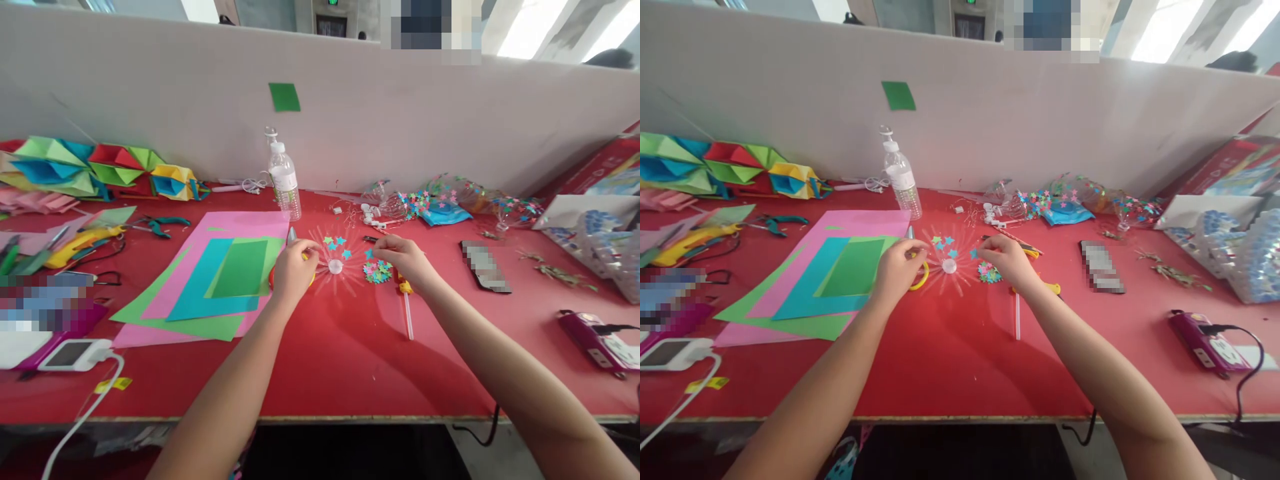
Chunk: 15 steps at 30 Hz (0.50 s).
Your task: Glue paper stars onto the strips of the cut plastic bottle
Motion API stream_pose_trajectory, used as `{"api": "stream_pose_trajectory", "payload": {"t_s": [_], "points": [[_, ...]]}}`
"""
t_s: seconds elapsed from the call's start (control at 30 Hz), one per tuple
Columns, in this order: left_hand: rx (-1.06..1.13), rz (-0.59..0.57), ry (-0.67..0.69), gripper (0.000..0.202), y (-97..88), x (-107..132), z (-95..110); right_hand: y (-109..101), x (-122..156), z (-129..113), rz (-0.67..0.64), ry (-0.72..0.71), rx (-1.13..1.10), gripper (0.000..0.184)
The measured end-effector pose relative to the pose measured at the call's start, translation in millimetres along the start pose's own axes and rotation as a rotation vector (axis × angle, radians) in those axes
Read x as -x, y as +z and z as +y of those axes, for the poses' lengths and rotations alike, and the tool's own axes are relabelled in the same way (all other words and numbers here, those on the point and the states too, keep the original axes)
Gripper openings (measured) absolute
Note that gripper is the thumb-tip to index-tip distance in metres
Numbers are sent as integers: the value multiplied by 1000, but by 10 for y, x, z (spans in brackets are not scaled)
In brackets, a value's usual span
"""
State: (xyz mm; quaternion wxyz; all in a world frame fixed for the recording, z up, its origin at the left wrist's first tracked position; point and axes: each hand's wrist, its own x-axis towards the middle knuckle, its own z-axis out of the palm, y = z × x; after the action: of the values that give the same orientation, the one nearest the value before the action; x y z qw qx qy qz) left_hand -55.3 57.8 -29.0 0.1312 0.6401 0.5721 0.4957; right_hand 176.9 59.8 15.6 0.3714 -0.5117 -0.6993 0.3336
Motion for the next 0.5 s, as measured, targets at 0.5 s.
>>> {"api": "stream_pose_trajectory", "payload": {"t_s": [0.5], "points": [[381, -469, -179, 20, -2, 536, 851, 148, 485, -129, -100, -119, -122, 20]]}}
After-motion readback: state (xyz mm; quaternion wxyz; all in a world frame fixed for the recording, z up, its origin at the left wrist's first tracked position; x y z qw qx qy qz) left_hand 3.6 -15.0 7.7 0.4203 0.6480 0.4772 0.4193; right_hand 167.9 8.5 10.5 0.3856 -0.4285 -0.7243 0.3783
